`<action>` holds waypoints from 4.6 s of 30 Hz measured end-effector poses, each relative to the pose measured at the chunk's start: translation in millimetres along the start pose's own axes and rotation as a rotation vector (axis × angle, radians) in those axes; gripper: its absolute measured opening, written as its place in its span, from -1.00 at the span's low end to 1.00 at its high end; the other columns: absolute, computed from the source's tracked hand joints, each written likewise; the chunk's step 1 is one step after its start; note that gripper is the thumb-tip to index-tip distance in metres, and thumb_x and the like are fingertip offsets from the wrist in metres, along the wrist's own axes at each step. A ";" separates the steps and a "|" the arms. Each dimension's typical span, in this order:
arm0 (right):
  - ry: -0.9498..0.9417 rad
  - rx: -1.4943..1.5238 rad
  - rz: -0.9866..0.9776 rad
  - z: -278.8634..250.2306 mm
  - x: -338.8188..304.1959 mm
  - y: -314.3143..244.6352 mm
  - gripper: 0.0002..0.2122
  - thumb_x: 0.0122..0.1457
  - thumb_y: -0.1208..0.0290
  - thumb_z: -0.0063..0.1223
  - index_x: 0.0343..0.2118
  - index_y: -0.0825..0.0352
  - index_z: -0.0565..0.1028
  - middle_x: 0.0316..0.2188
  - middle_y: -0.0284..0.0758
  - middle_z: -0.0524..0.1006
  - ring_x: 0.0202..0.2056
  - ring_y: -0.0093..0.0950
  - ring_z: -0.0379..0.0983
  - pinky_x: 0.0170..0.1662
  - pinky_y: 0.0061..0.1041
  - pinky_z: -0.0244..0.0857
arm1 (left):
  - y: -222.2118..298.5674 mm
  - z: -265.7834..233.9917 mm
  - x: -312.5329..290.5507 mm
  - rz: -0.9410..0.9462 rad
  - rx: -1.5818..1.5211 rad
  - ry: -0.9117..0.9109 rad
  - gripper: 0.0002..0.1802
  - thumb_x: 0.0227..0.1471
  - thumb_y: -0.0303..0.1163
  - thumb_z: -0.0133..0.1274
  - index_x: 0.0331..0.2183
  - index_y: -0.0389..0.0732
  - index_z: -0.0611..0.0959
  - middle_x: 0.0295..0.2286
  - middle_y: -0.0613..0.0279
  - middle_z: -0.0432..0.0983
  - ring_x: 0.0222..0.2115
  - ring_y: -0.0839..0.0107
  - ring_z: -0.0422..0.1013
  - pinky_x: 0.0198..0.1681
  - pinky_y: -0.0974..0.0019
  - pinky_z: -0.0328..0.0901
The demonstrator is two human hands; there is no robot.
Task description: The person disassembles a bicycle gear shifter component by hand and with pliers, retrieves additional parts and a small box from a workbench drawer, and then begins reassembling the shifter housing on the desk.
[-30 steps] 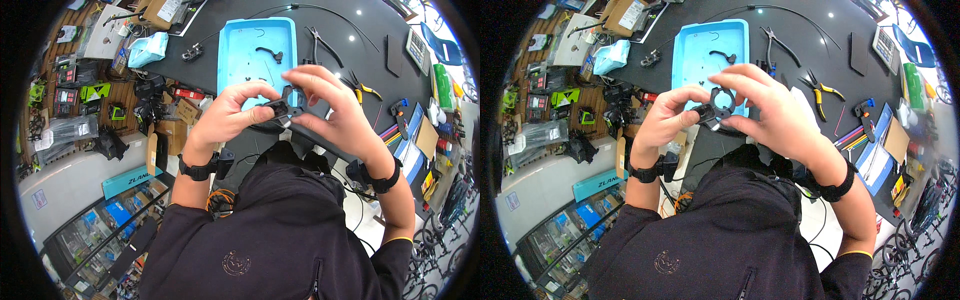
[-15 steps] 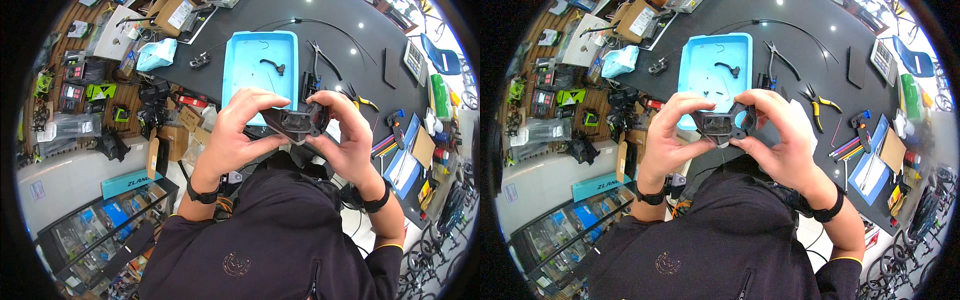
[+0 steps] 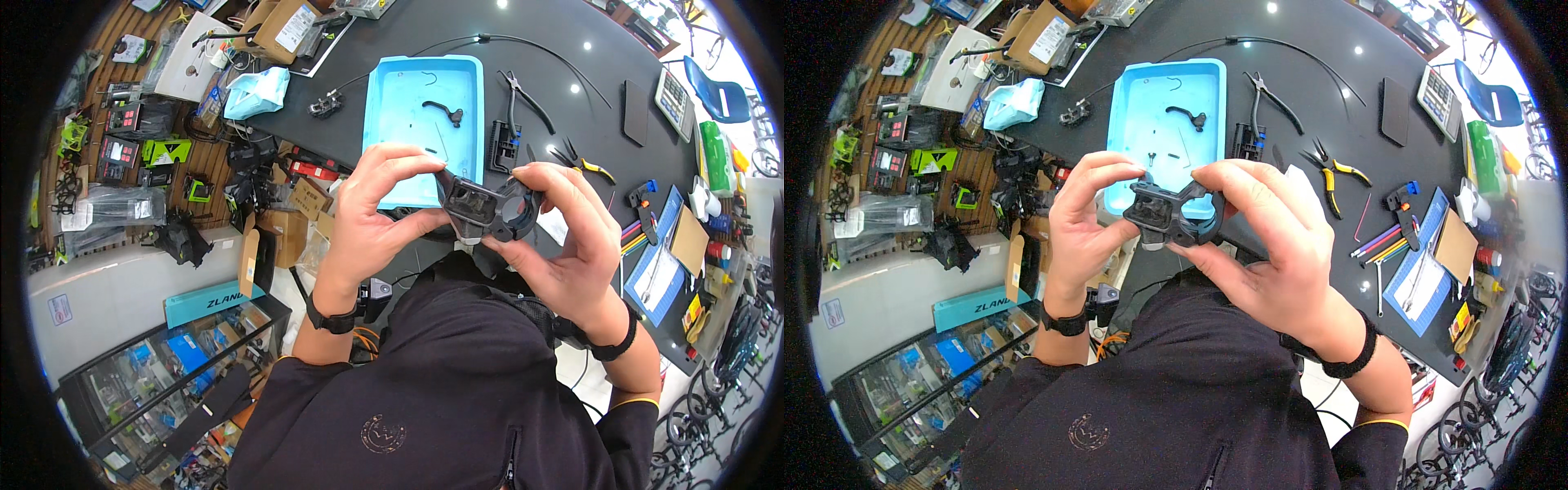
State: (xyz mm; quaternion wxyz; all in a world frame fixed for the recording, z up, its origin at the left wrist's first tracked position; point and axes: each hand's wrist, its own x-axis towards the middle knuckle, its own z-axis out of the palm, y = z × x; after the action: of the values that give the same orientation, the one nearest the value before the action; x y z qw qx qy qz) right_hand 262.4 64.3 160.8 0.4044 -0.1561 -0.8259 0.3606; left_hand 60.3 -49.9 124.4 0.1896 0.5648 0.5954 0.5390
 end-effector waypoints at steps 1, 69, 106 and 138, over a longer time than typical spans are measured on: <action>0.001 -0.006 -0.001 0.0 -0.2 -0.9 -0.50 -0.23 0.46 0.45 -0.14 0.41 0.53 -0.29 -0.23 0.57 -0.39 -0.42 0.46 -0.33 -0.52 0.35 | 0.1 0.1 0.0 0.008 0.009 -0.001 -0.46 -0.36 -0.51 0.41 -0.18 -0.17 0.68 -0.21 0.21 0.55 -0.16 0.27 0.48 -0.09 0.25 0.36; -0.181 -0.100 0.099 -11.2 0.7 -3.8 -0.49 -0.21 0.60 0.34 -0.08 0.38 0.47 -0.19 -0.20 0.48 -0.34 -0.38 0.47 -0.27 -0.47 0.40 | 26.2 -2.6 11.6 0.403 0.328 -0.028 -0.45 -0.46 -0.35 0.46 -0.26 -0.22 0.69 -0.35 0.22 0.57 -0.27 0.21 0.46 -0.21 0.21 0.33; -0.114 0.494 0.666 23.2 -13.0 11.8 -0.66 0.02 0.31 0.40 -0.29 0.35 0.46 -0.51 -0.53 0.44 -0.52 -0.81 0.25 -0.46 -0.77 0.18 | -5.6 46.1 -3.7 -0.341 -1.068 0.068 -0.36 -0.04 -0.37 0.35 0.05 -0.36 0.48 -0.09 0.13 0.54 -0.10 0.41 0.49 0.04 0.29 0.36; -0.256 -0.394 0.814 -109.8 -166.9 150.4 -0.70 0.28 0.36 0.01 -0.52 0.51 0.43 -0.56 -0.09 0.40 -0.49 -0.14 0.39 -0.37 -0.29 0.25 | -12.3 66.7 15.2 -0.832 -1.135 -0.070 -0.38 0.29 0.14 -0.24 -0.17 -0.26 0.56 -0.47 0.07 0.51 -0.57 0.45 0.32 -0.32 0.34 0.24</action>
State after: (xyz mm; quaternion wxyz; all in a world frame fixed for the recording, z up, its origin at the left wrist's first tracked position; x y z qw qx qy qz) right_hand 447.1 128.0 4.8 0.0878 -0.4953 -0.7936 0.3424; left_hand 105.7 -5.4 96.6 0.6645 0.1211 0.3822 0.6306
